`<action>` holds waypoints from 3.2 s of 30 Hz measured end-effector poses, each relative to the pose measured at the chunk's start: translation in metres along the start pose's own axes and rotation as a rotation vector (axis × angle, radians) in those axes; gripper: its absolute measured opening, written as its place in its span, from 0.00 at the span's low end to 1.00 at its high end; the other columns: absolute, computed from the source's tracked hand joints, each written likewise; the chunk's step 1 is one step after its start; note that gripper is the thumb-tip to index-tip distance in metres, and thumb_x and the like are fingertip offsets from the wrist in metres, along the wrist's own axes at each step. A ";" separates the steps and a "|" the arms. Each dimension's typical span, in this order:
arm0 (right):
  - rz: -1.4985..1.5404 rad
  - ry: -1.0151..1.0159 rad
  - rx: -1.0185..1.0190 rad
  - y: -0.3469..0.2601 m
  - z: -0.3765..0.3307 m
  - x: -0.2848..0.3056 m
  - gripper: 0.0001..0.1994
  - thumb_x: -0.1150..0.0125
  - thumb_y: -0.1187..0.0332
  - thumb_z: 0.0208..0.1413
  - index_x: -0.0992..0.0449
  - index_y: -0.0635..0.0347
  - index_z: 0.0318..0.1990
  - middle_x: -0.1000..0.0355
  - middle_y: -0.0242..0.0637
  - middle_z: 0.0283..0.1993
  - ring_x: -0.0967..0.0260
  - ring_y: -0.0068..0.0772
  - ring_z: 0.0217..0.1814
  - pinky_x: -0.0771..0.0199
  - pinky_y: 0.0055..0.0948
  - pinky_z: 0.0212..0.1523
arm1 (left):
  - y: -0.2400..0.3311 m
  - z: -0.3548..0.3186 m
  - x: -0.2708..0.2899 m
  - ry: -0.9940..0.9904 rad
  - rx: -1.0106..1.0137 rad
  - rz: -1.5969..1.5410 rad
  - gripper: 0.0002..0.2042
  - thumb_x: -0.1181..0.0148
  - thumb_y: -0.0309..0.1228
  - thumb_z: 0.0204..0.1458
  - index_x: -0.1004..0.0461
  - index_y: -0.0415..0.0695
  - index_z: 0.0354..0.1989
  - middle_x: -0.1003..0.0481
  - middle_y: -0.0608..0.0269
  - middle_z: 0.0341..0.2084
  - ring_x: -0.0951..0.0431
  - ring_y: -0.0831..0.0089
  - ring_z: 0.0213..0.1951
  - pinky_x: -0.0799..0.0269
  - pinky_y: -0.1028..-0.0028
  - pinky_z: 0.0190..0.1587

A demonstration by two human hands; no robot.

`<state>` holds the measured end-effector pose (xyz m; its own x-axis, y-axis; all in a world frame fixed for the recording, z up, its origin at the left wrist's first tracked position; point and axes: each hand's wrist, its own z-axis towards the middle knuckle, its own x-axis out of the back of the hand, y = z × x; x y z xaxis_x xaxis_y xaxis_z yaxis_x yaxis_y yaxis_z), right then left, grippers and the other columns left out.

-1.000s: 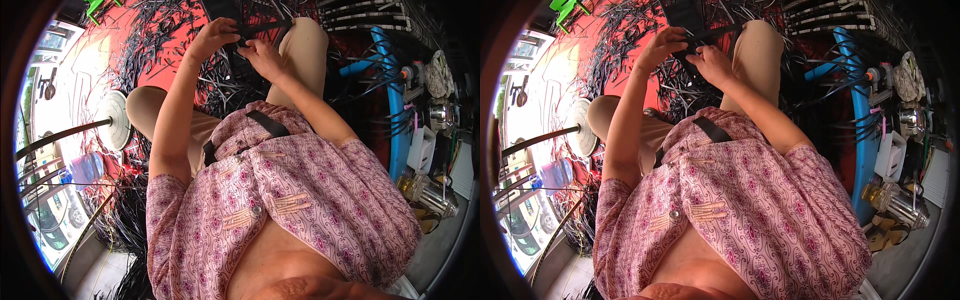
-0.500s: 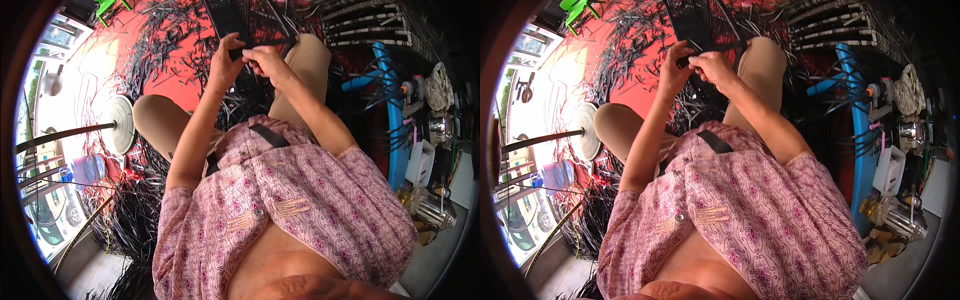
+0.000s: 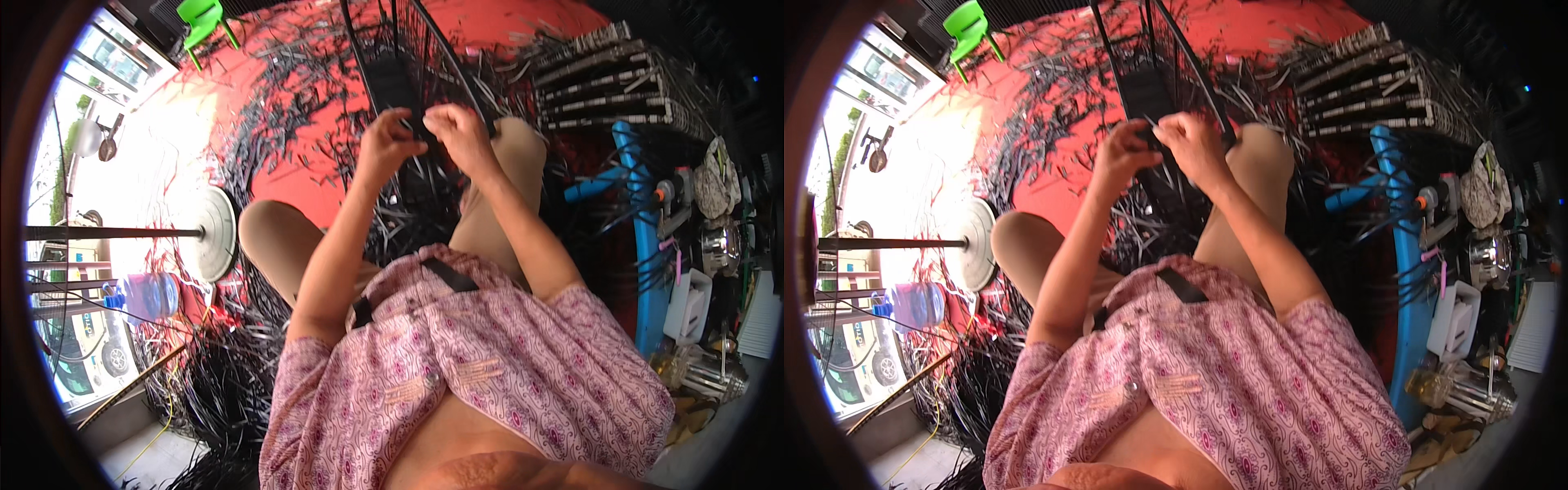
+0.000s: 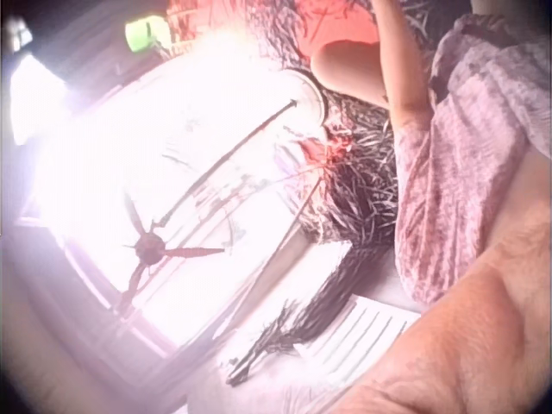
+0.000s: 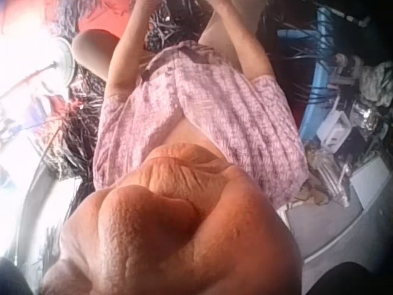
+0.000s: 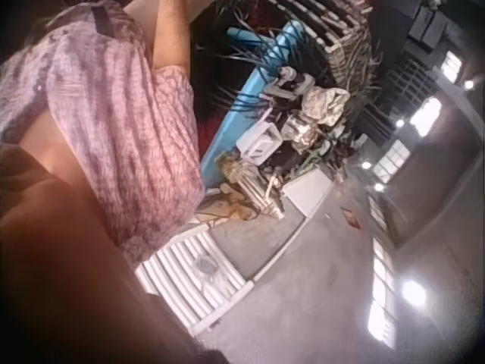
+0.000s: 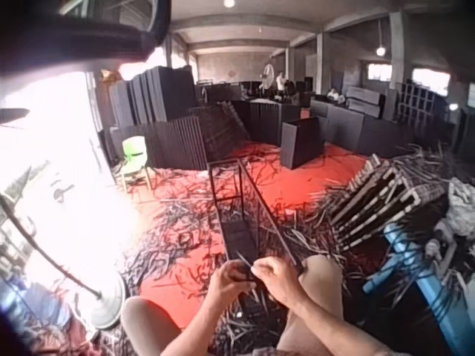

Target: The person sits on the floor and weaves black synthetic strips into a chair frame. They use a hot glue gun to secure the strips and pink-handled pliers to trim excess material. The person repeatedly threads, glues, and trims the strips along the frame.

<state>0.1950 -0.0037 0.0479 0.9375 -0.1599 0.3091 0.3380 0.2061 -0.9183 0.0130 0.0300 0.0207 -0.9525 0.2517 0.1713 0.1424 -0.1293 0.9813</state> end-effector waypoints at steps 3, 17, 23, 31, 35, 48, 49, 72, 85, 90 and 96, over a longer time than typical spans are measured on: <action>-0.088 -0.152 0.006 0.000 0.014 0.007 0.19 0.31 0.61 0.61 0.18 0.67 0.51 0.17 0.37 0.43 0.23 0.22 0.43 0.24 0.25 0.47 | 0.000 0.005 0.004 -0.042 0.056 -0.048 0.39 0.21 0.24 0.38 0.30 0.32 0.64 0.23 0.68 0.30 0.23 0.79 0.34 0.29 0.78 0.39; -0.238 -0.469 -0.118 0.051 0.074 -0.018 0.16 0.23 0.54 0.45 0.15 0.60 0.28 0.23 0.31 0.23 0.28 0.25 0.25 0.27 0.30 0.34 | -0.028 -0.020 0.002 0.043 0.118 -0.251 0.50 0.20 0.23 0.39 0.44 0.33 0.73 0.23 0.48 0.55 0.20 0.63 0.50 0.25 0.69 0.53; -0.383 -0.568 -0.171 0.041 0.078 -0.020 0.12 0.24 0.64 0.49 0.14 0.66 0.31 0.19 0.34 0.28 0.24 0.20 0.33 0.25 0.26 0.38 | -0.047 -0.034 0.005 0.163 -0.119 -0.021 0.48 0.19 0.30 0.37 0.40 0.43 0.71 0.20 0.58 0.52 0.21 0.64 0.55 0.28 0.62 0.59; -0.348 -0.556 -0.215 0.042 0.077 -0.020 0.09 0.25 0.66 0.49 0.12 0.62 0.33 0.18 0.31 0.29 0.24 0.20 0.33 0.25 0.26 0.39 | -0.008 -0.035 -0.003 0.161 -0.425 0.314 0.43 0.23 0.24 0.41 0.36 0.47 0.70 0.18 0.63 0.49 0.20 0.66 0.53 0.27 0.63 0.57; -0.328 -0.547 -0.226 0.037 0.076 -0.020 0.08 0.25 0.67 0.49 0.12 0.62 0.33 0.18 0.31 0.31 0.24 0.19 0.33 0.24 0.25 0.39 | -0.007 -0.035 -0.003 0.145 -0.414 0.298 0.42 0.23 0.23 0.42 0.37 0.47 0.70 0.17 0.65 0.48 0.20 0.67 0.54 0.27 0.63 0.57; -0.262 -0.546 -0.197 0.084 0.094 -0.039 0.15 0.19 0.60 0.42 0.14 0.64 0.26 0.22 0.36 0.23 0.28 0.27 0.26 0.28 0.33 0.32 | -0.029 -0.042 -0.002 0.144 -0.025 -0.427 0.44 0.22 0.22 0.43 0.41 0.37 0.70 0.20 0.57 0.47 0.22 0.75 0.46 0.24 0.75 0.49; -0.269 -0.539 -0.202 0.083 0.093 -0.042 0.15 0.19 0.61 0.42 0.14 0.64 0.26 0.22 0.36 0.23 0.28 0.27 0.26 0.28 0.33 0.32 | -0.029 -0.041 -0.001 0.148 -0.032 -0.389 0.44 0.22 0.21 0.43 0.41 0.36 0.70 0.19 0.57 0.47 0.22 0.76 0.45 0.24 0.76 0.48; 0.116 -0.284 -0.288 0.070 0.077 -0.024 0.12 0.24 0.65 0.47 0.13 0.64 0.35 0.18 0.39 0.29 0.22 0.30 0.31 0.23 0.30 0.35 | -0.035 0.040 0.008 -0.213 0.462 -0.535 0.27 0.30 0.23 0.51 0.29 0.32 0.61 0.18 0.57 0.46 0.19 0.68 0.49 0.26 0.70 0.56; 0.067 0.459 -0.026 0.050 -0.100 0.118 0.17 0.32 0.74 0.61 0.24 0.62 0.57 0.25 0.29 0.38 0.29 0.16 0.36 0.25 0.21 0.37 | -0.067 0.044 0.032 -0.135 0.394 -0.547 0.11 0.32 0.19 0.54 0.23 0.37 0.45 0.20 0.60 0.40 0.19 0.69 0.42 0.23 0.70 0.47; -0.216 0.862 -0.042 0.048 -0.163 0.228 0.17 0.34 0.75 0.61 0.25 0.63 0.58 0.22 0.33 0.41 0.25 0.21 0.39 0.24 0.22 0.42 | -0.072 0.063 0.047 -0.306 0.454 -0.639 0.06 0.39 0.18 0.60 0.25 0.46 0.37 0.22 0.65 0.36 0.21 0.72 0.40 0.25 0.72 0.45; -0.724 1.128 -0.052 0.042 -0.173 0.373 0.25 0.31 0.63 0.57 0.28 0.61 0.61 0.18 0.43 0.41 0.20 0.42 0.42 0.21 0.36 0.46 | -0.009 0.057 0.099 -0.322 0.448 -0.692 0.05 0.38 0.22 0.60 0.23 0.43 0.43 0.21 0.65 0.37 0.20 0.72 0.39 0.21 0.70 0.45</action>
<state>0.5444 -0.2212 0.0815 -0.0384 -0.9250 0.3781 0.6984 -0.2954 -0.6519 -0.0670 0.1103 0.0333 -0.7517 0.4006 -0.5239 -0.2821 0.5228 0.8045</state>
